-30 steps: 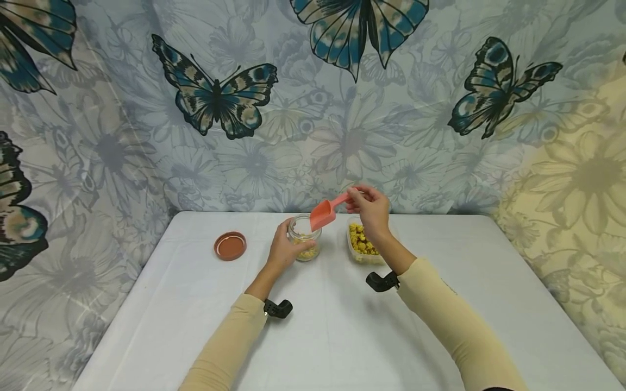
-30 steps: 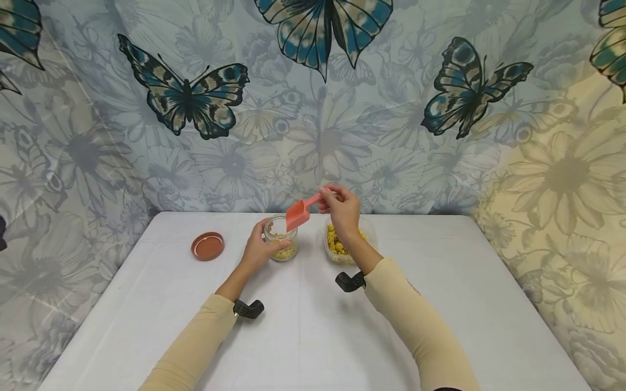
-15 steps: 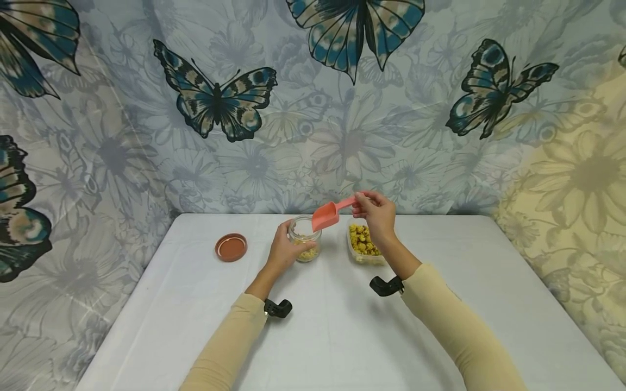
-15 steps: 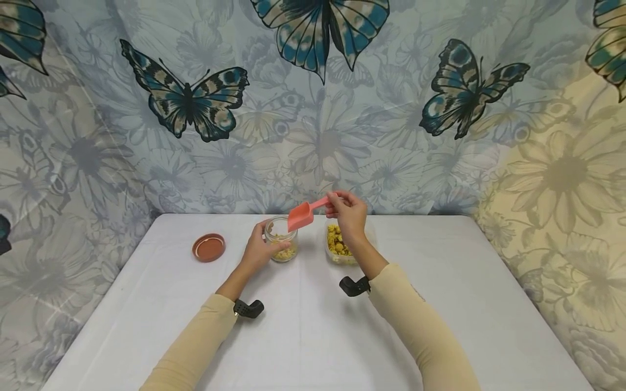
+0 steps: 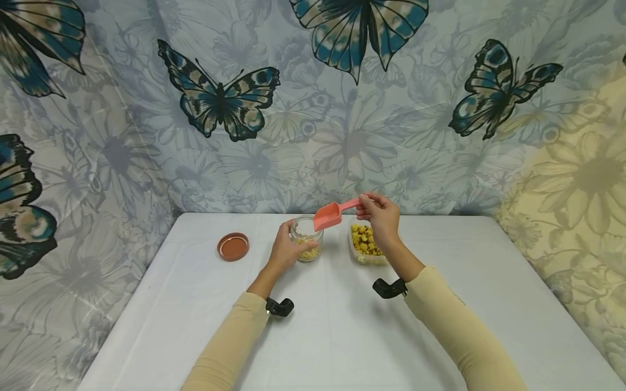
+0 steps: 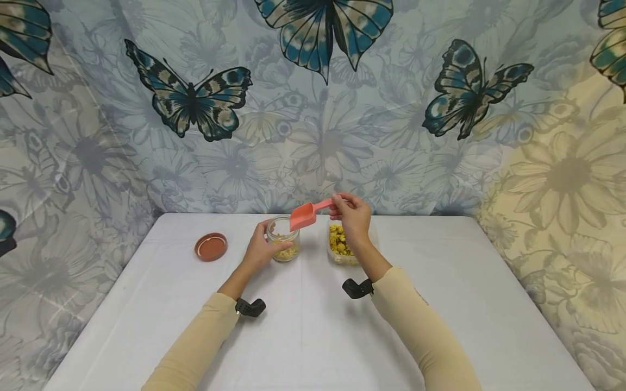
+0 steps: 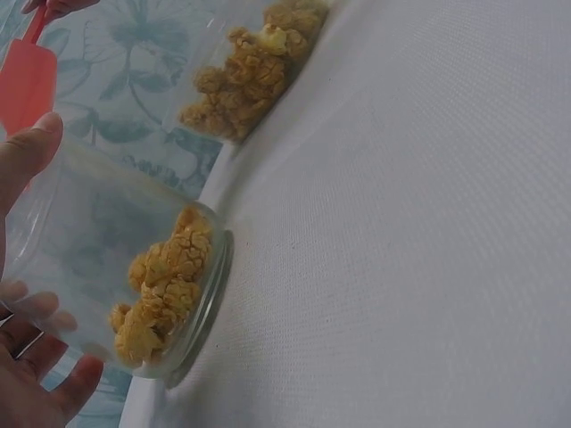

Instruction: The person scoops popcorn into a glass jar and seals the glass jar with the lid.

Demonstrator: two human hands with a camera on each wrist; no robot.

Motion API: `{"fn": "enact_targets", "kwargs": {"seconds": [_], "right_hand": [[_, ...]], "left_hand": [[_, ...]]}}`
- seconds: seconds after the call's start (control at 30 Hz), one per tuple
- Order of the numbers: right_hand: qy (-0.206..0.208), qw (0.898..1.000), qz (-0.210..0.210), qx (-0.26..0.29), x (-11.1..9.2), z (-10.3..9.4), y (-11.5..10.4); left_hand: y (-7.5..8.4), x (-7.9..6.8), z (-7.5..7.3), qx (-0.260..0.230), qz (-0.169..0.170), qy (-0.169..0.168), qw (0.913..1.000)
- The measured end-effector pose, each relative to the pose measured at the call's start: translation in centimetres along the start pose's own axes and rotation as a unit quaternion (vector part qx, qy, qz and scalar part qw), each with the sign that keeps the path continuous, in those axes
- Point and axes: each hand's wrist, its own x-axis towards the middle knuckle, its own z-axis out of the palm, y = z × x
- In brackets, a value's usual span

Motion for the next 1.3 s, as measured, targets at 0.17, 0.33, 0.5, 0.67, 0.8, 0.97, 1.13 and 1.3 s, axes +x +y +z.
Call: {"fn": "enact_targets", "kwargs": {"seconds": [0.17,0.33,0.5,0.67,0.8,0.97,1.13,1.3], "right_hand": [[0.0,1.0,0.009,0.014,-0.3,-0.3,-0.3],[0.003,1.0,0.004,0.014,-0.3,-0.7,0.0],[0.005,1.0,0.004,0.02,-0.4,-0.8,0.1],[0.005,1.0,0.005,0.026,-0.4,-0.8,0.1],[0.005,0.999,0.01,0.037,-0.3,-0.8,0.1],[0.007,0.999,0.013,0.047,0.0,-1.0,0.3],[0.004,0.999,0.014,0.048,0.1,-1.0,0.4],[0.008,0.999,0.016,0.05,0.2,-0.9,0.5]], "left_hand": [[0.1,0.0,0.2,-0.003,-0.004,-0.005,1.0],[0.0,-0.1,0.4,0.003,-0.005,-0.008,0.9999],[-0.1,-0.2,0.5,0.001,-0.002,-0.006,1.0],[-0.1,-0.2,0.4,-0.001,-0.003,-0.002,1.0],[0.0,-0.2,0.4,-0.004,-0.005,0.0,1.0],[0.1,-0.1,0.4,-0.013,-0.004,-0.006,0.9999],[0.3,0.0,0.1,-0.003,-0.021,-0.009,0.9997],[1.0,0.0,-0.3,0.009,-0.019,-0.017,0.9996]]}}
